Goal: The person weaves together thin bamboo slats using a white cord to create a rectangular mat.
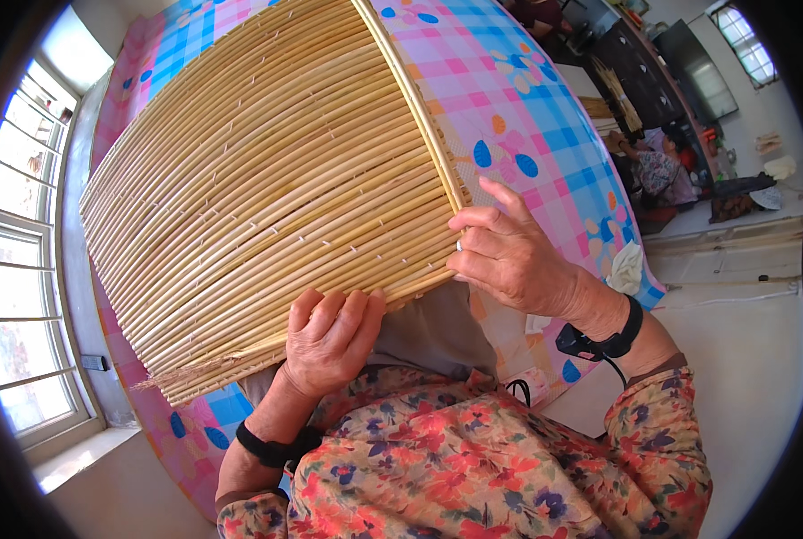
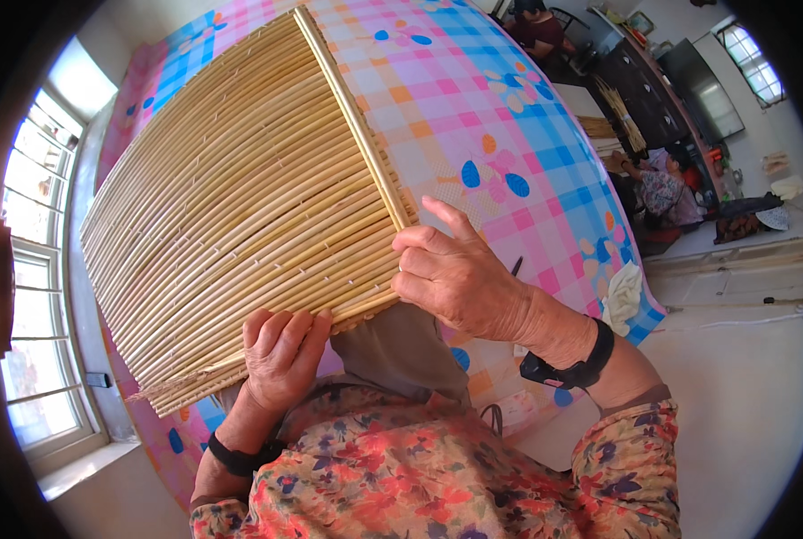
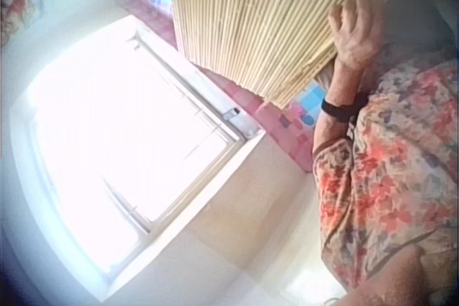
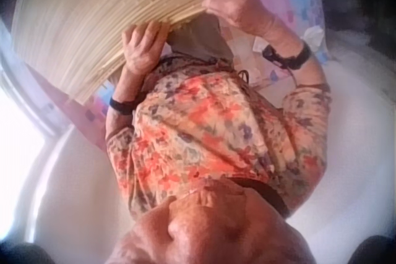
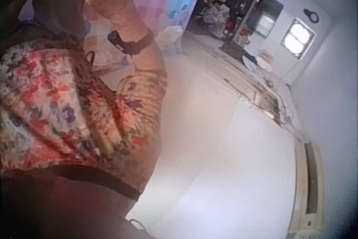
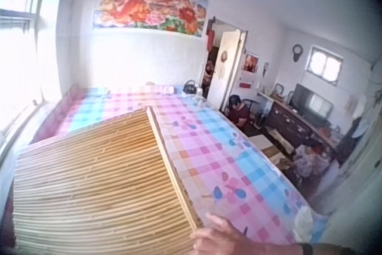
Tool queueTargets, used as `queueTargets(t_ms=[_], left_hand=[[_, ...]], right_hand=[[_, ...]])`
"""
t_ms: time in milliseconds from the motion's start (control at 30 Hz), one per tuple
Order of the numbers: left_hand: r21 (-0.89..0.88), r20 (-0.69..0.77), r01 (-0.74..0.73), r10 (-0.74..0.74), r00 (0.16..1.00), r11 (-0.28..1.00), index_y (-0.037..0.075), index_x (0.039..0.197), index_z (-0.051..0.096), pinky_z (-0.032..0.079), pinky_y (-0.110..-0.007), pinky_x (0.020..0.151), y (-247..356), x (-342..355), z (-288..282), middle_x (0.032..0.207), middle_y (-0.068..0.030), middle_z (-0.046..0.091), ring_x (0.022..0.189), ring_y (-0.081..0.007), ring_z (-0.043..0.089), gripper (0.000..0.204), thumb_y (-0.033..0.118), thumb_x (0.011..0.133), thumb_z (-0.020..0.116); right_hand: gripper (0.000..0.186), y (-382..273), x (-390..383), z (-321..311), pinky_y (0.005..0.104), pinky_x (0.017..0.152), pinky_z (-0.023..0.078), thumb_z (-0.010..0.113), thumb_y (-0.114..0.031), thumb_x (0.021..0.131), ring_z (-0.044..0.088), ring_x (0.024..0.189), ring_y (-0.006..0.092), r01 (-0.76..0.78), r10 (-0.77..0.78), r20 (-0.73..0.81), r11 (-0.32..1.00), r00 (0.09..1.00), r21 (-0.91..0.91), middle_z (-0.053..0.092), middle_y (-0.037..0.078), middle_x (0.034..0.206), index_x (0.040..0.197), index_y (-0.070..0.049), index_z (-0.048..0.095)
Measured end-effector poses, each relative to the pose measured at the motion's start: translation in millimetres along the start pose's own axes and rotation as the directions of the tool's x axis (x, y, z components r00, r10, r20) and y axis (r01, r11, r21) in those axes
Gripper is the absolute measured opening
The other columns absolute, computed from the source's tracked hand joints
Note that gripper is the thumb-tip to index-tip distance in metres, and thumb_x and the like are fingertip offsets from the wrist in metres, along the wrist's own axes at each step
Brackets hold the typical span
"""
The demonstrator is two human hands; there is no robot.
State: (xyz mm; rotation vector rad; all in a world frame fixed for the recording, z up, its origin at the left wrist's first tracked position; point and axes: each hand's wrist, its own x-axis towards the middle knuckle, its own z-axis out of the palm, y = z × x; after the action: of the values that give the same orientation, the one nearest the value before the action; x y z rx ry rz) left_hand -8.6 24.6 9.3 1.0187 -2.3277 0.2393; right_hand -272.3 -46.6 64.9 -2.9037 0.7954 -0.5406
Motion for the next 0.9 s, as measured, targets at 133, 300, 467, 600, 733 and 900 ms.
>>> queueTargets(t_ms=[133, 300, 467, 600, 733, 900], left_hand=[[0.040, 0.058, -0.001, -0.001, 0.998, 0.999, 0.004, 0.108, 0.067, 0.044, -0.039, 0.084, -0.6, 4.0, -1.6, 0.104, -0.0064, 0.060, 0.094, -0.0208, 0.056, 0.035, 0.014, 0.074, 0.065], [0.132, 0.097, 0.071, -0.085, 0.992, 0.989, 0.003, 0.114, 0.064, 0.044, -0.038, 0.086, 15.6, 26.0, 6.5, 0.110, -0.0083, 0.057, 0.098, -0.0207, 0.055, 0.038, 0.015, 0.078, 0.059], [-0.033, 0.107, -0.016, 0.019, 0.994, 0.999, 0.000, 0.118, 0.061, 0.045, -0.039, 0.085, 10.8, 35.2, 14.8, 0.110, -0.0088, 0.057, 0.097, -0.0210, 0.056, 0.042, 0.015, 0.079, 0.059], [-0.148, 0.074, -0.012, 0.023, 0.997, 0.989, -0.002, 0.117, 0.061, 0.046, -0.039, 0.083, 9.1, 37.8, 22.5, 0.111, -0.0104, 0.057, 0.096, -0.0224, 0.056, 0.040, 0.011, 0.079, 0.059], [-0.132, 0.067, -0.008, 0.017, 0.998, 0.991, -0.003, 0.114, 0.061, 0.047, -0.038, 0.081, 8.1, 37.6, 24.6, 0.112, -0.0122, 0.057, 0.096, -0.0246, 0.057, 0.038, 0.009, 0.079, 0.059], [-0.161, 0.084, -0.003, 0.017, 0.996, 0.987, -0.004, 0.116, 0.060, 0.047, -0.038, 0.082, 6.6, 38.3, 27.0, 0.113, -0.0129, 0.057, 0.097, -0.0261, 0.058, 0.039, 0.008, 0.079, 0.059]], right_hand=[[0.002, -1.6, 4.0, 1.5, 0.0557, 0.111, 0.031, 0.061, -0.009, 0.080, 0.057, 0.108, 0.0200, -0.026, 0.026, 0.014, 1.000, 1.000, -0.004, 0.054, 0.002, 0.084, 0.081, -0.009, 0.059], [0.004, 2.4, 9.7, 9.6, 0.0554, 0.110, 0.032, 0.064, -0.010, 0.080, 0.057, 0.110, 0.0206, -0.025, 0.025, -0.010, 1.000, 1.000, 0.007, 0.055, 0.003, 0.086, 0.082, -0.009, 0.061], [0.007, 4.8, 8.4, 17.3, 0.0547, 0.110, 0.032, 0.069, -0.011, 0.081, 0.056, 0.112, 0.0209, -0.032, 0.033, -0.059, 0.999, 0.998, 0.019, 0.055, 0.003, 0.087, 0.083, -0.009, 0.062], [0.007, 7.8, 7.5, 21.1, 0.0546, 0.110, 0.033, 0.069, -0.012, 0.081, 0.056, 0.113, 0.0210, -0.023, 0.028, -0.083, 0.998, 0.996, 0.056, 0.056, 0.003, 0.088, 0.084, -0.010, 0.063], [0.003, 9.7, 7.7, 26.8, 0.0556, 0.107, 0.035, 0.061, -0.012, 0.082, 0.057, 0.112, 0.0202, -0.003, 0.014, -0.129, 0.996, 0.992, 0.085, 0.057, 0.004, 0.091, 0.081, -0.010, 0.063], [0.013, 13.3, -2.4, 33.7, 0.0537, 0.107, 0.035, 0.068, -0.012, 0.079, 0.056, 0.114, 0.0242, -0.003, 0.022, -0.190, 0.995, 0.982, 0.101, 0.058, 0.005, 0.096, 0.092, -0.010, 0.065]])
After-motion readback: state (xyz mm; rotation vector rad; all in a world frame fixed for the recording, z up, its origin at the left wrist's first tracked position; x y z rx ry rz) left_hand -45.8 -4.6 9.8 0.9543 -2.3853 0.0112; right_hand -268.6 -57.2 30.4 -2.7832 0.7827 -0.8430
